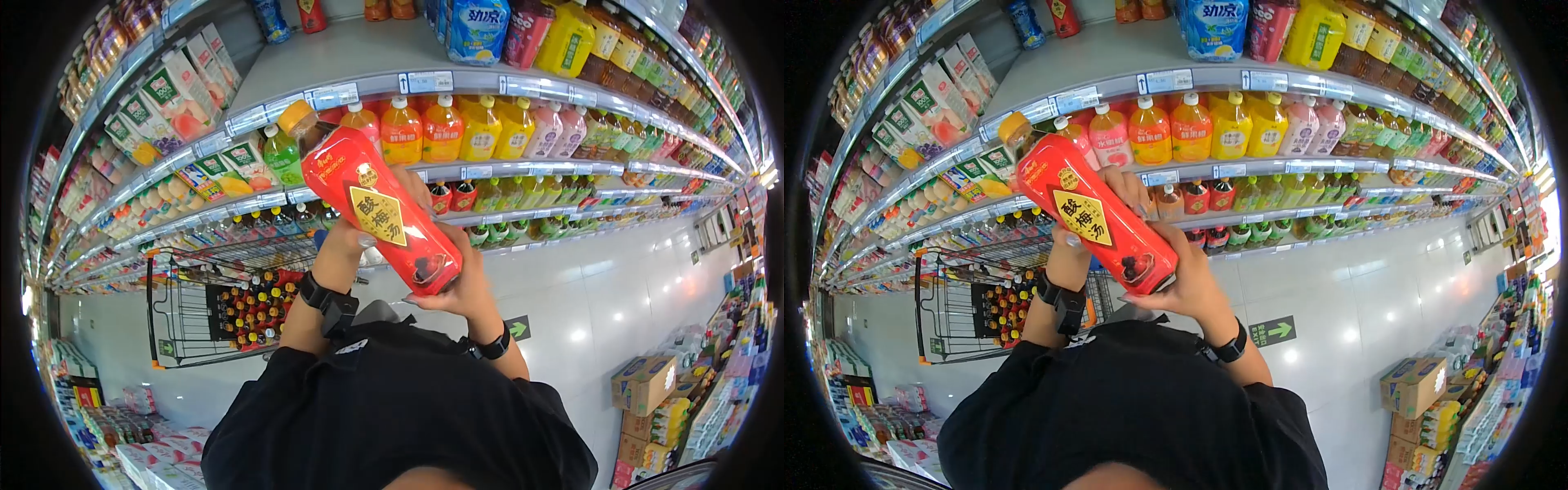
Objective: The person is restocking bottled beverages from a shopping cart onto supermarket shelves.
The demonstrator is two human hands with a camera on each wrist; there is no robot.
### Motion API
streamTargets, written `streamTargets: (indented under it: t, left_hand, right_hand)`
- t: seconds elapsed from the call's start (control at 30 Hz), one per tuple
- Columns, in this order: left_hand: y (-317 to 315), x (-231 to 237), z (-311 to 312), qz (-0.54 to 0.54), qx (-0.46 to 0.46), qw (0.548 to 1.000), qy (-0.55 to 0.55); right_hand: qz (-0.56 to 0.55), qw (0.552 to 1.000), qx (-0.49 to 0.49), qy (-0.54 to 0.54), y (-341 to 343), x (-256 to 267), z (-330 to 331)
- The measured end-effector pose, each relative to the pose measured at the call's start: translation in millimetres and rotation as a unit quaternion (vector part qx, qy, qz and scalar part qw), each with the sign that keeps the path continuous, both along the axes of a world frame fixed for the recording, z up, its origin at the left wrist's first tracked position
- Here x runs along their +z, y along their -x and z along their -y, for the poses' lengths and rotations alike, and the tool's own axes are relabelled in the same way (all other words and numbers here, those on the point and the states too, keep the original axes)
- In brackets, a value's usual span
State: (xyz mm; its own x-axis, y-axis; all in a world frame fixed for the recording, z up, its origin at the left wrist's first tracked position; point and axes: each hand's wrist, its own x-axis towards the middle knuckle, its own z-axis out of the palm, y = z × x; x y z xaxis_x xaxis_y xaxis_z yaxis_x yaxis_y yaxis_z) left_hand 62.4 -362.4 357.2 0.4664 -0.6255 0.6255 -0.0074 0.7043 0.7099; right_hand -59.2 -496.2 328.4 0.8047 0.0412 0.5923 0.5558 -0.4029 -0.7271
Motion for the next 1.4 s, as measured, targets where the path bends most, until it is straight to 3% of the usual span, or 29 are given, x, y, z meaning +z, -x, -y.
streamTargets:
  t: [0.03, 0.13, 0.27, 0.3, 0.4, 0.43, 0.53, 0.63, 0.73, 0.8, 0.83, 0.93, 1.07, 1.13, 1.17, 1.2, 1.23, 1.27, 1.33, 1.4]
  left_hand:
    - [-3, 3, 0, 0.01, -0.022, 1.0, -0.013]
    - [-4, 3, -4, -0.038, -0.034, 0.998, -0.049]
    - [-11, 0, -16, -0.08, 0.073, 0.989, -0.099]
    - [-14, 3, -20, -0.089, 0.058, 0.99, -0.091]
    - [-18, 0, -36, -0.11, 0.226, 0.955, -0.158]
    - [-16, 12, -34, -0.107, 0.262, 0.952, -0.12]
    - [-30, 38, -42, 0.09, 0.373, 0.91, -0.154]
    - [-47, 45, -55, 0.175, 0.442, 0.857, -0.198]
    - [-69, 51, -66, 0.278, 0.544, 0.766, -0.199]
    - [-81, 57, -74, 0.335, 0.576, 0.724, -0.178]
    - [-83, 61, -75, 0.307, 0.551, 0.753, -0.186]
    - [-112, 68, -71, 0.344, 0.568, 0.739, -0.118]
    - [-139, 87, -63, 0.321, 0.588, 0.736, -0.098]
    - [-157, 91, -62, 0.301, 0.577, 0.75, -0.121]
    - [-173, 90, -61, 0.292, 0.565, 0.763, -0.118]
    - [-188, 92, -60, 0.281, 0.553, 0.776, -0.116]
    - [-200, 97, -60, 0.319, 0.567, 0.755, -0.083]
    - [-210, 100, -59, 0.287, 0.547, 0.779, -0.103]
    - [-233, 109, -59, 0.223, 0.51, 0.819, -0.138]
    - [-268, 105, -57, 0.207, 0.505, 0.818, -0.181]
  right_hand:
    - [0.007, 0.999, -0.035, -0.025, 0, -3, -3]
    - [0.106, 0.987, -0.107, 0.058, -11, -2, -6]
    - [0.229, 0.927, -0.211, 0.21, -29, -12, -12]
    - [0.246, 0.913, -0.222, 0.238, -35, -17, -11]
    - [0.253, 0.921, -0.21, 0.208, -58, -9, -21]
    - [0.153, 0.951, -0.171, 0.209, -60, -3, -22]
    - [0.119, 0.961, -0.1, 0.227, -87, 18, -32]
    - [0.045, 0.977, -0.017, 0.208, -124, 22, -32]
    - [0.082, 0.973, 0.05, 0.211, -165, 35, -37]
    - [0.204, 0.947, 0.069, 0.239, -189, 54, -42]
    - [0.212, 0.939, 0.047, 0.267, -196, 63, -46]
    - [0.097, 0.984, 0.149, 0.023, -235, 75, -54]
    - [0.229, 0.968, 0.028, 0.101, -287, 84, -56]
    - [0.257, 0.961, 0.034, 0.097, -294, 105, -58]
    - [0.243, 0.968, 0.061, 0.006, -301, 109, -62]
    - [0.212, 0.974, 0.067, 0.043, -315, 110, -56]
    - [0.177, 0.981, 0.043, 0.07, -325, 113, -54]
    - [0.142, 0.985, 0.021, 0.098, -335, 117, -53]
    - [0.091, 0.991, 0.06, 0.077, -358, 126, -53]
    - [0.054, 0.989, 0.111, 0.075, -387, 125, -47]
